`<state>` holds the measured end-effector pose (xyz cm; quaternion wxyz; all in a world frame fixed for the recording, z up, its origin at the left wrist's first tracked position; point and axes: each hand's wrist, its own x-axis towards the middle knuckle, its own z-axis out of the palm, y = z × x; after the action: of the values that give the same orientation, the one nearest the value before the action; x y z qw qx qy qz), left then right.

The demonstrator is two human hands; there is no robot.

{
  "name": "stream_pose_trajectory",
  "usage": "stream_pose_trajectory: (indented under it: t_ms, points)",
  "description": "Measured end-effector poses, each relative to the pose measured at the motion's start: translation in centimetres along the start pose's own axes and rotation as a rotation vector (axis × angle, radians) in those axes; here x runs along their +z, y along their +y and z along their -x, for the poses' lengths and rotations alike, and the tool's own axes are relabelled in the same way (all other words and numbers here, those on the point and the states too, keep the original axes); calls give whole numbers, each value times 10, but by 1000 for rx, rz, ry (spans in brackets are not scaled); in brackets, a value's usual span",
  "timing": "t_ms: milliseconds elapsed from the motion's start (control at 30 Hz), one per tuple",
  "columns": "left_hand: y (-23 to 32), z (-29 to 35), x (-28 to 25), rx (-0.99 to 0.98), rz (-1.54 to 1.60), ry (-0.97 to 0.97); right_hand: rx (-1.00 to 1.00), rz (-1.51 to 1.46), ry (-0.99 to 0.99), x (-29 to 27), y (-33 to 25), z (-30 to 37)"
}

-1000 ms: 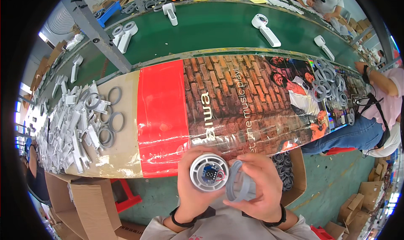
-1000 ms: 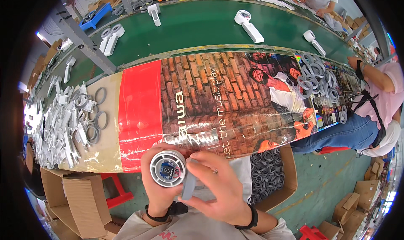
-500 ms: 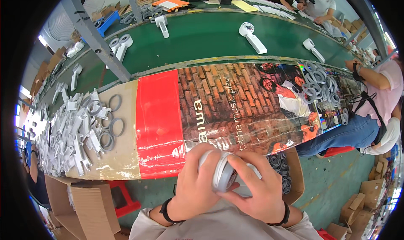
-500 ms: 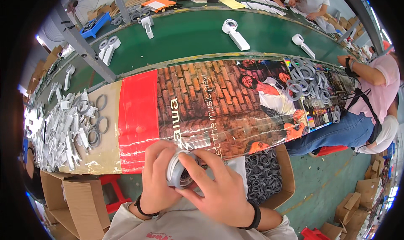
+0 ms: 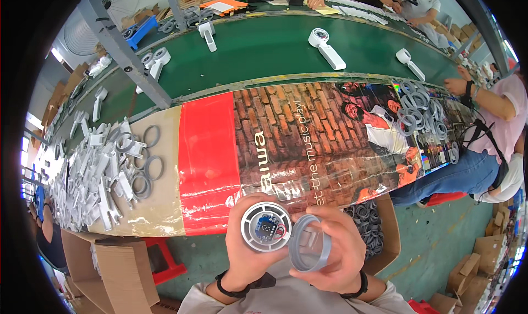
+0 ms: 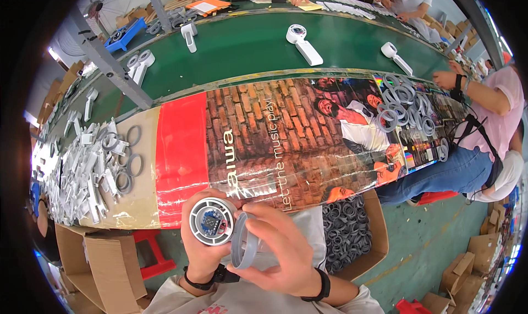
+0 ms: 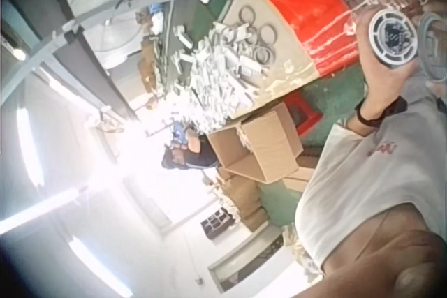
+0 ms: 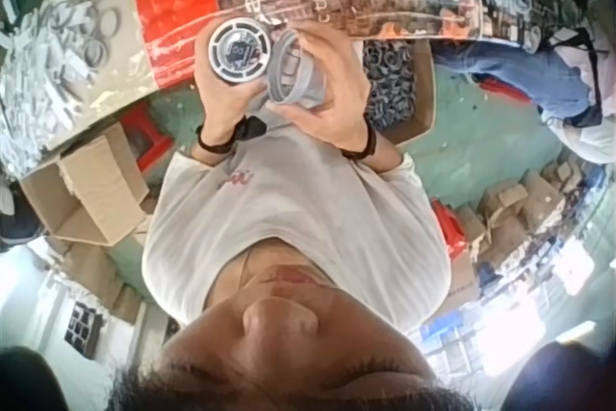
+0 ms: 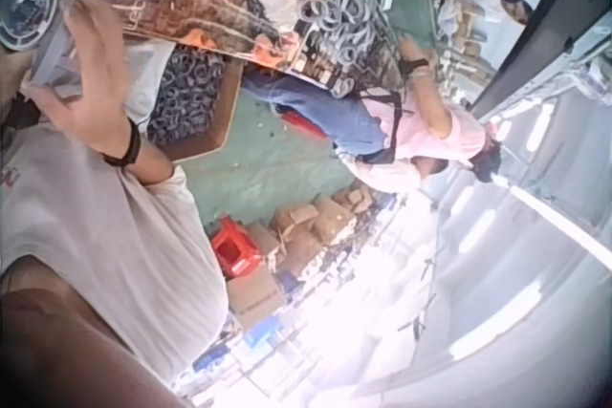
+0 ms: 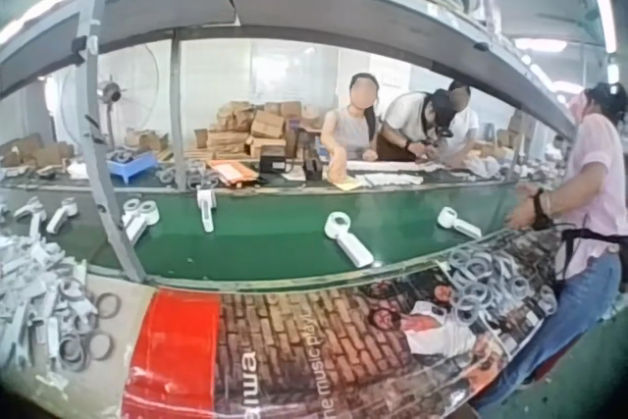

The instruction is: The person repeatedly picks up a white plastic housing and a grey ring, fits the ring onto the housing by hand, and places the assembled unit onto a conveyor belt.

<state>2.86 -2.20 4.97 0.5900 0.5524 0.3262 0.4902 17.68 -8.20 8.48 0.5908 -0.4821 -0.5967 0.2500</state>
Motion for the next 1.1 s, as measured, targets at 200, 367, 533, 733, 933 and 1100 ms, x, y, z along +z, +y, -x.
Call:
stream_pose_trajectory:
  t_ms: [200,367,533,733,933,1100]
  points:
    - [-7,1,0,39,64,-17,-25,35,21,1,-1,0]
    - [-12,1,-1,54,86,-27,-44,75,11,1,0,-3]
    - [-10,-2,-3,211,-247,-32,-28,112,-29,-4,-9,-11]
    - [23,-6,16,564,-829,97,-21,425,-266,-7,-31,-24]
    - [22,-24,9,636,-975,6,7,478,-380,-5,-16,-30]
    - [47,-32,10,728,-1043,-274,-11,34,-404,-15,16,-66]
